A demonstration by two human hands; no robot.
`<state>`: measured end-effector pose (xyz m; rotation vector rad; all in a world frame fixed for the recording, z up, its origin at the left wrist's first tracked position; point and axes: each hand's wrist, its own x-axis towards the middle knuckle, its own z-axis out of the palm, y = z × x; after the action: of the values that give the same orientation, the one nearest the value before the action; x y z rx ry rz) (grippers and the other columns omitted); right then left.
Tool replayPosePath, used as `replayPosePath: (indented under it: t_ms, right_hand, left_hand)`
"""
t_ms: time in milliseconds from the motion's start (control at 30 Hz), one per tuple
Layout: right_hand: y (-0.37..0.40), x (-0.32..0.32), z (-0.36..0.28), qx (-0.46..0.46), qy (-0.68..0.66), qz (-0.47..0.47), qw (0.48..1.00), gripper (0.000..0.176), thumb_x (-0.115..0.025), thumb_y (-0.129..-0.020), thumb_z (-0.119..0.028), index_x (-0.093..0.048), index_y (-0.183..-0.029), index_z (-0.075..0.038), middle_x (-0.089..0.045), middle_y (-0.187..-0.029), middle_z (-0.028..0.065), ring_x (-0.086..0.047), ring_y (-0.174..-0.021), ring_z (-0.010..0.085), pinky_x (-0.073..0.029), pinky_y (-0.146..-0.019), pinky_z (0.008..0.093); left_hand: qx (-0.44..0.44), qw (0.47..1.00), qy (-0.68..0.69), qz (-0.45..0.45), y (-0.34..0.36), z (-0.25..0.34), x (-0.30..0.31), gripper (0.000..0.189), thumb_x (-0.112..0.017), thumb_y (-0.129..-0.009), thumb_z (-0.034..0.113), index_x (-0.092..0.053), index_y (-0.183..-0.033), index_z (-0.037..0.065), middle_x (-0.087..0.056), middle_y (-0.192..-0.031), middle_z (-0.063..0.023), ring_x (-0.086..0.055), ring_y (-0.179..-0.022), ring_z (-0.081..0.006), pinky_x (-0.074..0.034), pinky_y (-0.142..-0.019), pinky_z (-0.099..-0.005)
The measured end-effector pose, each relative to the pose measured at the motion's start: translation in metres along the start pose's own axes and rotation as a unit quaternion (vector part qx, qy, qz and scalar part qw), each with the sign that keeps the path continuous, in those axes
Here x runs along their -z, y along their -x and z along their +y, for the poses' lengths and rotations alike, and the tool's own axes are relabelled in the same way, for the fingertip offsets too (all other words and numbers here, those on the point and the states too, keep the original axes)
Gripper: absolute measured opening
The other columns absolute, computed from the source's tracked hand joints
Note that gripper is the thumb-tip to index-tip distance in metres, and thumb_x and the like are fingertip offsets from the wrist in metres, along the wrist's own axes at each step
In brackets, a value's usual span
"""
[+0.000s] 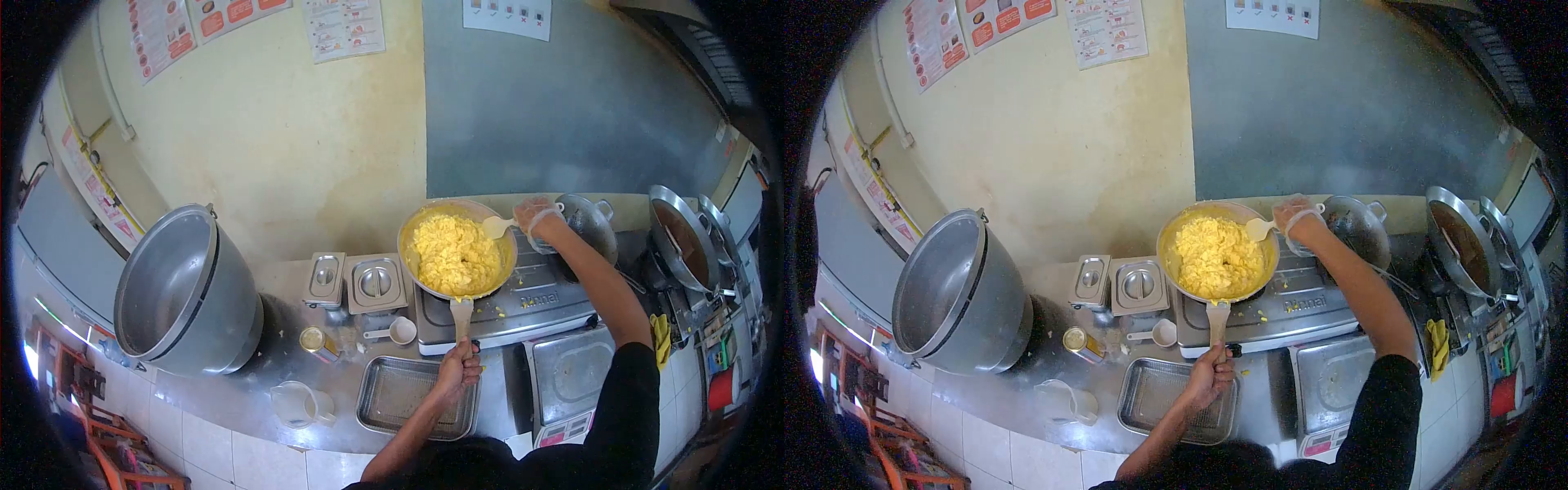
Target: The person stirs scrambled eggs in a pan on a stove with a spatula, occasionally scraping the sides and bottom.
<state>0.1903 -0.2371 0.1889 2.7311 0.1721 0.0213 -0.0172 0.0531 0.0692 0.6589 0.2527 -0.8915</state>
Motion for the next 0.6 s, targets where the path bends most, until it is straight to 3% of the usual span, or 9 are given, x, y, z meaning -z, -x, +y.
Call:
replayPosePath:
  t_ms: [100,200,267,333,400,500,600]
  right_hand:
    - [-0.036,-0.023,-0.004,0.002,-0.003,-0.014,1.000,0.026,-0.049,-0.091,-0.027,-0.068,-0.097,-0.010,-0.068,-0.102,0.0136,-0.064,-0.099,0.0333,-0.049,-0.087,0.0458]
    - [-0.095,-0.102,-0.002,0.059,-0.049,0.094,0.993,0.029,-0.047,-0.094,-0.031,-0.068,-0.099,-0.011,-0.068,-0.101,0.0121,-0.064,-0.098,0.0337,-0.049,-0.087,0.0459]
    - [-0.115,-0.111,-0.018,0.054,-0.093,0.064,0.992,0.029,-0.048,-0.094,-0.033,-0.067,-0.101,-0.012,-0.067,-0.100,0.0122,-0.064,-0.097,0.0331,-0.049,-0.087,0.0456]
    - [-0.114,-0.088,-0.039,0.069,-0.122,0.015,0.990,0.029,-0.048,-0.095,-0.034,-0.066,-0.103,-0.012,-0.067,-0.100,0.0121,-0.064,-0.097,0.0321,-0.049,-0.086,0.0451]
    - [-0.083,-0.021,-0.062,0.102,-0.135,-0.055,0.984,0.028,-0.049,-0.094,-0.033,-0.066,-0.104,-0.012,-0.067,-0.099,0.0119,-0.064,-0.096,0.0307,-0.050,-0.084,0.0442]
    - [-0.072,-0.022,-0.069,0.220,-0.080,0.025,0.972,0.021,-0.058,-0.088,-0.026,-0.065,-0.090,-0.006,-0.067,-0.092,0.0140,-0.064,-0.092,0.0306,-0.049,-0.085,0.0427]
    - [-0.056,-0.020,-0.057,0.343,-0.029,0.133,0.929,0.018,-0.059,-0.085,-0.023,-0.066,-0.084,-0.007,-0.067,-0.084,0.0123,-0.065,-0.085,0.0300,-0.051,-0.081,0.0425]
  left_hand:
    - [0.006,1.000,-0.009,-0.011,0.000,-0.001,0.003,0.033,-0.043,-0.099,0.045,-0.045,-0.096,0.012,-0.032,-0.065,0.0066,-0.026,-0.050,-0.0044,-0.021,-0.042,-0.0204]
    - [0.014,1.000,-0.021,-0.005,-0.003,-0.001,0.004,0.033,-0.044,-0.099,0.045,-0.044,-0.095,0.013,-0.031,-0.065,0.0065,-0.026,-0.050,-0.0045,-0.021,-0.043,-0.0208]
    - [0.022,1.000,-0.022,-0.003,-0.006,-0.001,0.006,0.034,-0.046,-0.098,0.047,-0.043,-0.093,0.013,-0.029,-0.063,0.0068,-0.026,-0.049,-0.0044,-0.021,-0.043,-0.0207]
    - [0.023,0.999,-0.027,-0.008,-0.005,0.003,0.008,0.034,-0.047,-0.097,0.047,-0.043,-0.093,0.013,-0.030,-0.064,0.0066,-0.026,-0.049,-0.0044,-0.022,-0.043,-0.0206]
    - [0.021,0.999,-0.038,-0.004,-0.002,0.006,0.009,0.035,-0.047,-0.097,0.047,-0.044,-0.093,0.013,-0.031,-0.064,0.0066,-0.027,-0.049,-0.0044,-0.022,-0.043,-0.0206]
    - [0.031,0.999,-0.037,0.013,-0.001,0.009,0.014,0.035,-0.043,-0.099,0.046,-0.045,-0.093,0.012,-0.032,-0.065,0.0061,-0.027,-0.050,-0.0049,-0.020,-0.042,-0.0218]
    - [0.021,0.998,-0.056,0.014,0.006,0.014,0.011,0.035,-0.043,-0.099,0.046,-0.045,-0.093,0.012,-0.031,-0.064,0.0065,-0.025,-0.049,-0.0045,-0.019,-0.041,-0.0212]
